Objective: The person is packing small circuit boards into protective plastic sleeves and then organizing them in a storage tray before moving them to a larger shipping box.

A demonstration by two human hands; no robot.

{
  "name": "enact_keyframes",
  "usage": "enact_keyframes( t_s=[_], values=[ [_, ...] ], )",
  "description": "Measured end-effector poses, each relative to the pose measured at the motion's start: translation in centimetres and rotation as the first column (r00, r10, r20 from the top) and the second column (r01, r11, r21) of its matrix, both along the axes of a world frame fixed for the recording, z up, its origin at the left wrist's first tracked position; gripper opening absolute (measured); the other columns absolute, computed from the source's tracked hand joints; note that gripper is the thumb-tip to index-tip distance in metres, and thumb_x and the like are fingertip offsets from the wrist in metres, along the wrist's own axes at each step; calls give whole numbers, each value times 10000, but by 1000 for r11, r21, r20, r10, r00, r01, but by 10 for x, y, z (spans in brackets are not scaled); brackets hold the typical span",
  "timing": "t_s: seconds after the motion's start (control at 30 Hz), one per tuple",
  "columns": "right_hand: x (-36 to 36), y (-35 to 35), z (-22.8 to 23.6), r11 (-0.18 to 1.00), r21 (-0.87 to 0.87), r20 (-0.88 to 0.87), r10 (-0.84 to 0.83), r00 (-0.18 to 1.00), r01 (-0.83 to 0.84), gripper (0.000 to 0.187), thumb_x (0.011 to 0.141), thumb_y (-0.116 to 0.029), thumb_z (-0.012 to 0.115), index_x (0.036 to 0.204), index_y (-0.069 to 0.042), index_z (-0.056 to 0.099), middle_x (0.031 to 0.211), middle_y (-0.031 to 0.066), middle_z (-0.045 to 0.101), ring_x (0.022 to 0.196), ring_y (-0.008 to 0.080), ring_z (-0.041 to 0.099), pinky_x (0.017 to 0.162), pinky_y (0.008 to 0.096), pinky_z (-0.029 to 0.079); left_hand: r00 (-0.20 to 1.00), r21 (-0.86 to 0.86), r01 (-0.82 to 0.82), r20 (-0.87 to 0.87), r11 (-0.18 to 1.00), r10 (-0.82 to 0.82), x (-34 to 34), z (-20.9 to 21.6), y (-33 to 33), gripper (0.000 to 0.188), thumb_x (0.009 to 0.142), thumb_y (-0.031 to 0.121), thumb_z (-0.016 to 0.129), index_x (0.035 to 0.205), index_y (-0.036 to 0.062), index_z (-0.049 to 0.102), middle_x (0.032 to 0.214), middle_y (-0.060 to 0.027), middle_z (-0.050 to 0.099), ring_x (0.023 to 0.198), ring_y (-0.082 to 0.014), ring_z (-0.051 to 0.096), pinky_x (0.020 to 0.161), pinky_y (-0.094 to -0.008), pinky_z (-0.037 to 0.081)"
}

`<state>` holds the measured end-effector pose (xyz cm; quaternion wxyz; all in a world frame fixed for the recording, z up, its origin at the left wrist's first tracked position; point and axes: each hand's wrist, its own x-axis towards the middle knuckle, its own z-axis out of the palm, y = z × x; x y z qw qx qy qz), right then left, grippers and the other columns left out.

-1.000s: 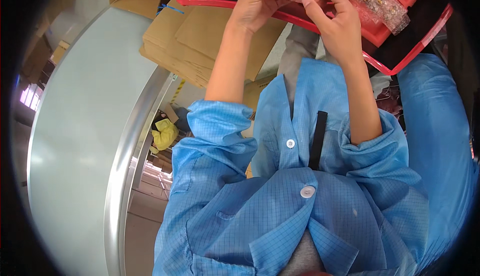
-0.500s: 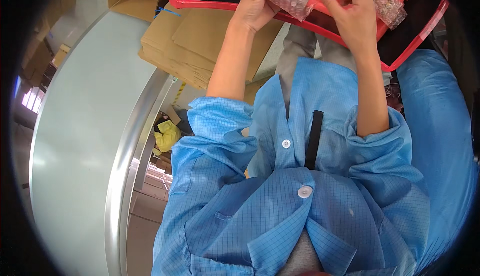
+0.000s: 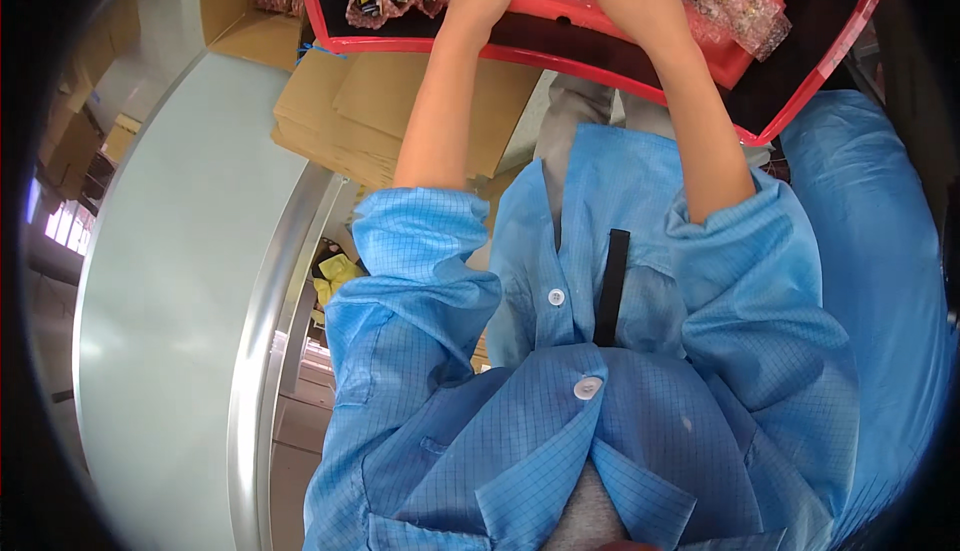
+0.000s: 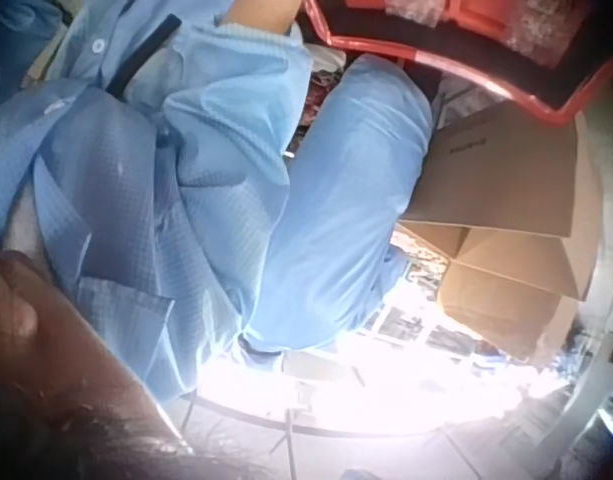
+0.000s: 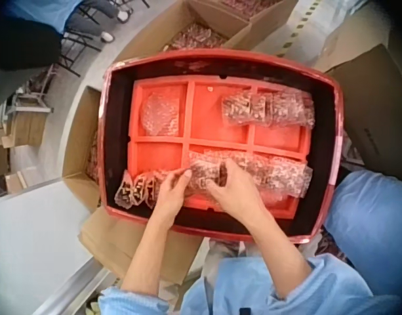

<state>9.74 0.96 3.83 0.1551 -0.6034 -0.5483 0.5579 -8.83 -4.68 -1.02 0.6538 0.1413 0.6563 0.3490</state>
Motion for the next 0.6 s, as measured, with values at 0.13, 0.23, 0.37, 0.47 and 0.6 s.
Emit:
enact_keyframes(
  t_s=[0.13, 0.23, 0.37, 0.47, 0.6],
  values=[
    [3, 12, 12, 997, -75, 186, 26, 982, -12, 491, 843, -246, 801, 1199, 18, 590, 1039, 218, 688, 1022, 352, 695, 876, 430, 553, 754, 176, 467, -591, 867, -286, 3, 7, 0, 467, 933, 129, 689, 1351, -6, 533, 1189, -154, 622, 1099, -274, 611, 979, -385, 496],
    [26, -12, 12, 997, 71, 238, 0, 971, -18, 502, 841, -224, 807, 1226, 23, 599, 1127, 198, 680, 1070, 297, 681, 904, 388, 543, 505, 235, 690, -834, 685, -223, 15, 20, 3, 781, 737, 43, 796, 1428, 12, 434, 1292, -252, 535, 1253, -430, 505, 1100, -510, 413],
    [77, -46, -16, 987, 156, 497, -114, 860, 41, 649, 857, -250, 796, 1354, 71, 527, 1267, 221, 641, 1118, 294, 669, 947, 386, 542, 154, -229, 760, -847, 609, -510, 42, 41, 50, 1013, 646, 80, 892, 1491, 31, 336, 1433, -225, 431, 1326, -456, 420, 1118, -526, 401],
    [76, -46, -39, 984, -21, 233, -167, 958, 177, 825, 859, -301, 807, 1449, 107, 400, 1345, 270, 583, 1178, 301, 647, 986, 399, 534, 217, 51, 928, -879, 368, -425, 7, 4, 51, 1130, 610, 123, 918, 1547, 29, 293, 1481, -221, 416, 1373, -433, 408, 1138, -510, 399],
    [78, -30, -62, 963, -78, 151, -244, 958, 258, 919, 828, -337, 842, 1482, 106, 372, 1384, 275, 561, 1218, 334, 621, 1007, 404, 519, 79, 37, 990, -942, 134, -327, -13, -19, 61, 1128, 616, 107, 888, 1569, 62, 286, 1473, -206, 426, 1364, -432, 423, 1123, -504, 415]
  ],
)
